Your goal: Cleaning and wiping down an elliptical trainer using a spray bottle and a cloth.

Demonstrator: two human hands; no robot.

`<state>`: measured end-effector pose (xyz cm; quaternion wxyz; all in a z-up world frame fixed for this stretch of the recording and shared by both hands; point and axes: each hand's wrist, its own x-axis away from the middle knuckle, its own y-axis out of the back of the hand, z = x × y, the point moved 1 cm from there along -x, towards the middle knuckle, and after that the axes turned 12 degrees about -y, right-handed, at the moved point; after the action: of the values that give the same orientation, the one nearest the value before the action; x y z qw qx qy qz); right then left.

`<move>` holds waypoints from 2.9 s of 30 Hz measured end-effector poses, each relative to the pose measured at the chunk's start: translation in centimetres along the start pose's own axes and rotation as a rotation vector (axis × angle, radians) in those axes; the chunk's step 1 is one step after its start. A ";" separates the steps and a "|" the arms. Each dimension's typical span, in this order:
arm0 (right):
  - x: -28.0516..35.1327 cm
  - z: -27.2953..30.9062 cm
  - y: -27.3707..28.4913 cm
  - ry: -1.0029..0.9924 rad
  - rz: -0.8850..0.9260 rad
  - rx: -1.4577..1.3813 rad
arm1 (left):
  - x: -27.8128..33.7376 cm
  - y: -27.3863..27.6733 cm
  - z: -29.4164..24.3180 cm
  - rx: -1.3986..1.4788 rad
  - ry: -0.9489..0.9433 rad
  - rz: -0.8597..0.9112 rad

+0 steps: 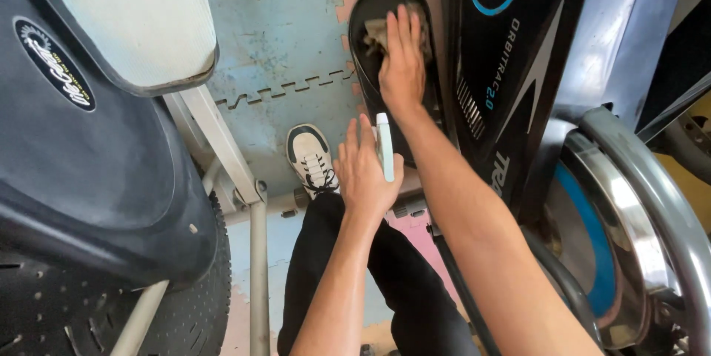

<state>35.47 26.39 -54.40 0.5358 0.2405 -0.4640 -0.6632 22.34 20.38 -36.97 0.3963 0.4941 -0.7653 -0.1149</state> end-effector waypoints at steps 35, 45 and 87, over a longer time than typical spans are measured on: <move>-0.1 5.0 6.5 -0.274 0.390 0.261 | 0.4 0.4 -2.1 -0.007 -0.096 0.003; 12.7 -4.9 6.4 -0.267 0.453 0.621 | -0.1 1.6 -1.5 -0.006 -0.075 0.008; -2.0 4.6 2.0 0.437 0.007 0.129 | -0.9 3.8 -0.4 0.014 -0.049 -0.031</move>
<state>33.33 29.91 -50.95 0.6095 0.4103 -0.3792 -0.5625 20.26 23.10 -35.05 0.3721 0.5055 -0.7679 -0.1278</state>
